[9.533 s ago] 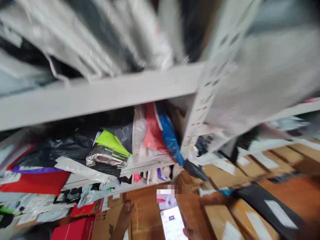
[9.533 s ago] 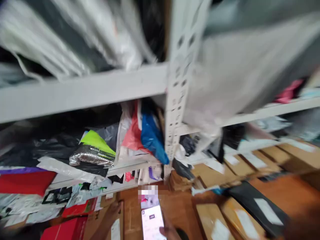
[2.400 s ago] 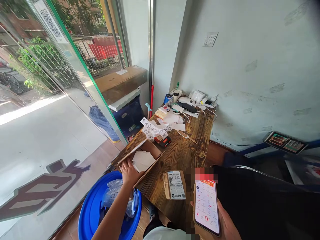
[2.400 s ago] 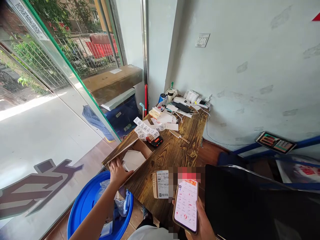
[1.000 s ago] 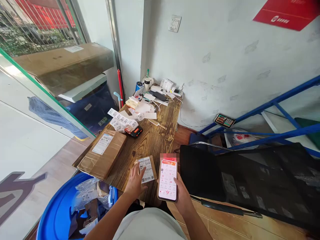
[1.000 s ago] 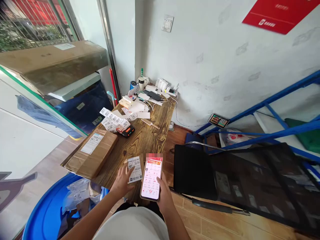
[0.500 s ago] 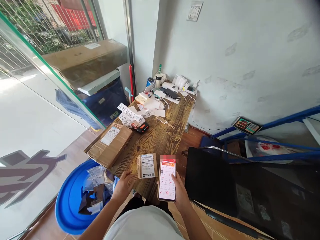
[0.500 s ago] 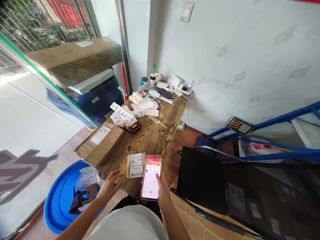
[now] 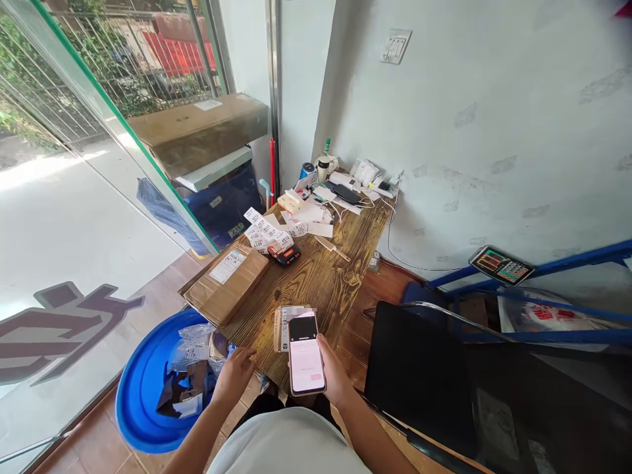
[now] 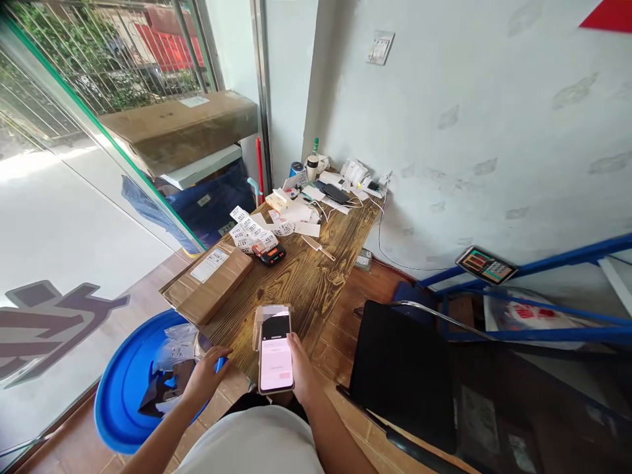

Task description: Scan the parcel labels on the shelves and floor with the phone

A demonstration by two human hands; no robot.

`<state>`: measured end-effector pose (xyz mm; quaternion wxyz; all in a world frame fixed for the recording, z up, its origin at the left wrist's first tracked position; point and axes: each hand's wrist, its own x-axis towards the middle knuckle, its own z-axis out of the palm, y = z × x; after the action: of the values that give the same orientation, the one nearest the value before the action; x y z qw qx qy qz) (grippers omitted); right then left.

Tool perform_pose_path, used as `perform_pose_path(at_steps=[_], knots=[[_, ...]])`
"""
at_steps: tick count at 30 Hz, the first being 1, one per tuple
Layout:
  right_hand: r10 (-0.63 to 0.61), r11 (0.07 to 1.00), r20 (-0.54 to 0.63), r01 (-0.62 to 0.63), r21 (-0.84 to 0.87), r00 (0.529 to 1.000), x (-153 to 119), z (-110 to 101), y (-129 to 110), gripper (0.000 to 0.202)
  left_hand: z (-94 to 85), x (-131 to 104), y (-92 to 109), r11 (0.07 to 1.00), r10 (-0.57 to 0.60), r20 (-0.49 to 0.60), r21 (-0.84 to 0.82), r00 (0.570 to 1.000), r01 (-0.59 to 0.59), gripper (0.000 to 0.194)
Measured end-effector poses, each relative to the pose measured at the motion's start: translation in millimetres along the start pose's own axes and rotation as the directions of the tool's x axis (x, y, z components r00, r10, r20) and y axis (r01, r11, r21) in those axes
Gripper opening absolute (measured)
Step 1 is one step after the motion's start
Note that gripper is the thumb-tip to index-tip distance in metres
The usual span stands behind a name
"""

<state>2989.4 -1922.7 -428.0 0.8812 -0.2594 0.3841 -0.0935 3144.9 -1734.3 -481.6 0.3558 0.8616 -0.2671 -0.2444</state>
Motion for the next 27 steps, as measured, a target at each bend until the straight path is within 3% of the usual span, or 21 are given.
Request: perform_pose_path(at_steps=[8, 18, 27], knots=[[0.046, 0.999, 0.073, -0.044, -0.029, 0.996, -8, 15, -7, 0.064, -0.1, 6, 4, 0.999, 0.013, -0.046, -0.044, 0.999, -0.015, 0.041], [0.041, 0.999, 0.082, -0.039, -0.017, 0.996, -15, 27, -12, 0.070, -1.2, 8, 10, 0.996, 0.023, -0.040, -0.087, 0.999, -0.026, 0.037], [0.036, 0.999, 0.072, -0.035, -0.021, 0.997, -17, 25, -13, 0.063, -6.4, 11, 40, 0.974, -0.001, -0.031, -0.225, 1.000, -0.006, 0.042]])
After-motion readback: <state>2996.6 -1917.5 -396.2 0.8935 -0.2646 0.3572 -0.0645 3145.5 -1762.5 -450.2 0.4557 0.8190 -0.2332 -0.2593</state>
